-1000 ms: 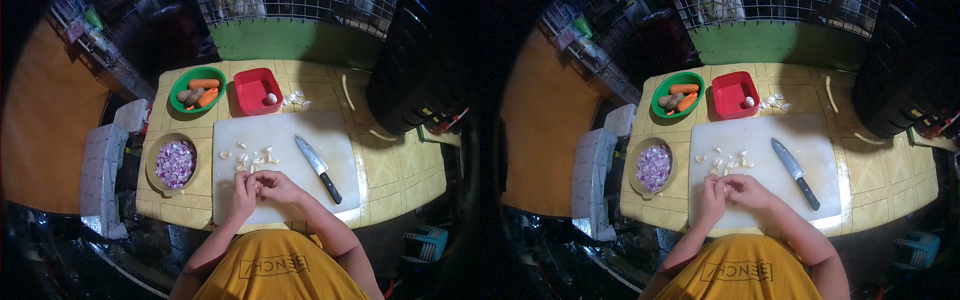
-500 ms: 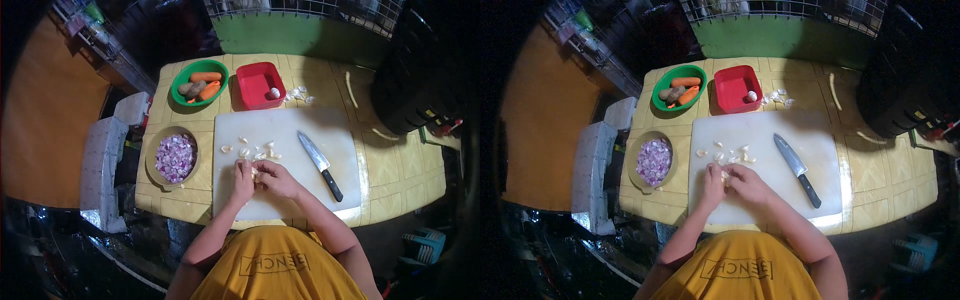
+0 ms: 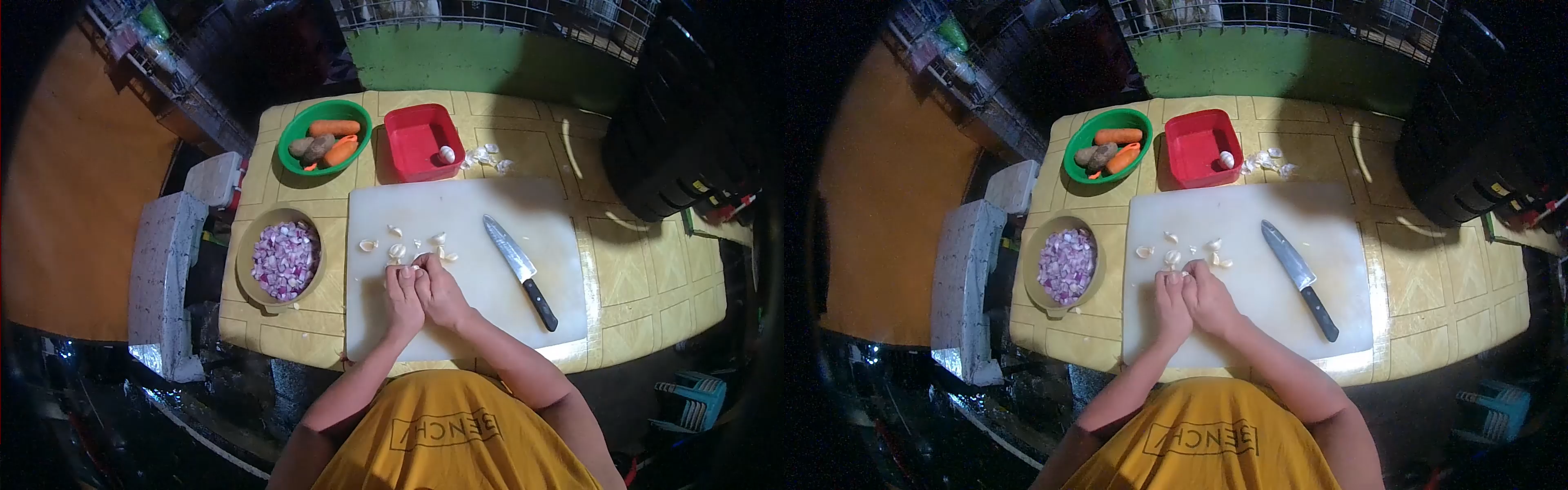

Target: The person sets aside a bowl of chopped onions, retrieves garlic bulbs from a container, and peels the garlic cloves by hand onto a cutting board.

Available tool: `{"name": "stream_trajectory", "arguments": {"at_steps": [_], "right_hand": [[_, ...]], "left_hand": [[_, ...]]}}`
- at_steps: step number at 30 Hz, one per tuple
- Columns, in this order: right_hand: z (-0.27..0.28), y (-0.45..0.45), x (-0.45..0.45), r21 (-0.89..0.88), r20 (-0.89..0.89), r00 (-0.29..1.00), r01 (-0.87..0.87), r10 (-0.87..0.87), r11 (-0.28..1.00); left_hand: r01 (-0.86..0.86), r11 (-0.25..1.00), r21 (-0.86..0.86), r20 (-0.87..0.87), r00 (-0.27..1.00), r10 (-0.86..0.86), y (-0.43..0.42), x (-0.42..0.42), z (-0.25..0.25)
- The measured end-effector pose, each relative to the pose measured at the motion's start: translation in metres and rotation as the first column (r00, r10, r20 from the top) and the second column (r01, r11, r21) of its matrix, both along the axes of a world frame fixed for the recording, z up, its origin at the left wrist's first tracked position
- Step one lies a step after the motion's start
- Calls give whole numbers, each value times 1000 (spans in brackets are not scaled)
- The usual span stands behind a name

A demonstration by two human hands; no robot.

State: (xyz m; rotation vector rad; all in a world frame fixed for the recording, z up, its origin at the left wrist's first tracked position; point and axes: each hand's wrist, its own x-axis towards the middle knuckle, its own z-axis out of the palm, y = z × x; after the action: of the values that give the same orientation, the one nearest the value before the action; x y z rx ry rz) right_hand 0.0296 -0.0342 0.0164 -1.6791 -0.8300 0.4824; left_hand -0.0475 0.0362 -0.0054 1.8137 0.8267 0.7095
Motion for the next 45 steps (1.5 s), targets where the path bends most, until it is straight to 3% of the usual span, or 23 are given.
{"name": "stream_trajectory", "arguments": {"at_steps": [2,4,5,7,8,10,12,13,15,16,18,22,24,26,30,32,34,37,39,42,43,45], "right_hand": [[-2,-1,1,-35,-26,1000,11,-12,999],[7,-1,3,-67,-50,998,22,-26,997],[13,-4,4,-40,-146,989,-4,-2,999],[12,-5,4,-16,-240,970,-37,32,999],[1,-1,8,66,-255,965,-38,53,997],[5,0,12,151,-266,960,-47,87,987],[17,-4,19,-56,91,996,-17,22,998],[20,-5,23,-57,93,995,-19,25,998],[25,-6,27,-32,426,900,-86,92,996],[38,-6,28,-36,427,900,-87,94,996],[63,-6,25,-103,62,977,-196,202,975],[33,4,16,52,-2,989,-147,147,988],[19,7,9,156,-49,997,-55,63,986],[15,7,4,137,-66,998,3,6,991],[15,9,3,36,-204,974,109,-100,993],[16,8,8,111,-147,988,59,-42,992],[23,4,12,177,-85,996,-7,22,984],[27,-3,8,27,-141,990,21,-17,999],[12,2,6,35,5,990,139,-139,990],[5,2,3,49,84,982,167,-170,985],[8,1,2,48,81,981,170,-174,984],[16,1,1,90,-113,981,167,-156,982]], "left_hand": [[11,1000,-3,8,1000,-11,-3,-1,0],[33,995,-98,135,991,-20,-7,-1,15],[36,995,-98,135,991,-22,-7,1,23],[42,912,-408,163,986,27,-1,3,38],[33,912,-409,167,985,39,3,4,39],[7,808,-589,130,988,87,11,4,40],[15,809,-587,113,992,63,18,3,40],[30,807,-589,90,996,29,20,3,39],[63,851,-522,140,990,12,25,4,25],[93,889,-448,187,982,-8,25,4,23],[104,909,-404,171,985,-36,22,3,27],[124,935,-331,154,985,-76,20,3,38],[131,918,-373,179,982,-67,18,3,39],[138,899,-416,205,977,-55,16,4,37],[51,960,-276,124,992,-17,12,11,37],[35,976,-215,125,992,-8,13,13,37],[249,874,-417,168,966,-195,19,11,33],[244,840,-485,237,961,-142,12,14,33],[210,875,-436,243,964,-110,8,18,25],[156,910,-384,240,969,-65,4,17,18],[139,914,-381,233,971,-51,3,18,19],[95,892,-443,294,955,44,3,25,18]]}}
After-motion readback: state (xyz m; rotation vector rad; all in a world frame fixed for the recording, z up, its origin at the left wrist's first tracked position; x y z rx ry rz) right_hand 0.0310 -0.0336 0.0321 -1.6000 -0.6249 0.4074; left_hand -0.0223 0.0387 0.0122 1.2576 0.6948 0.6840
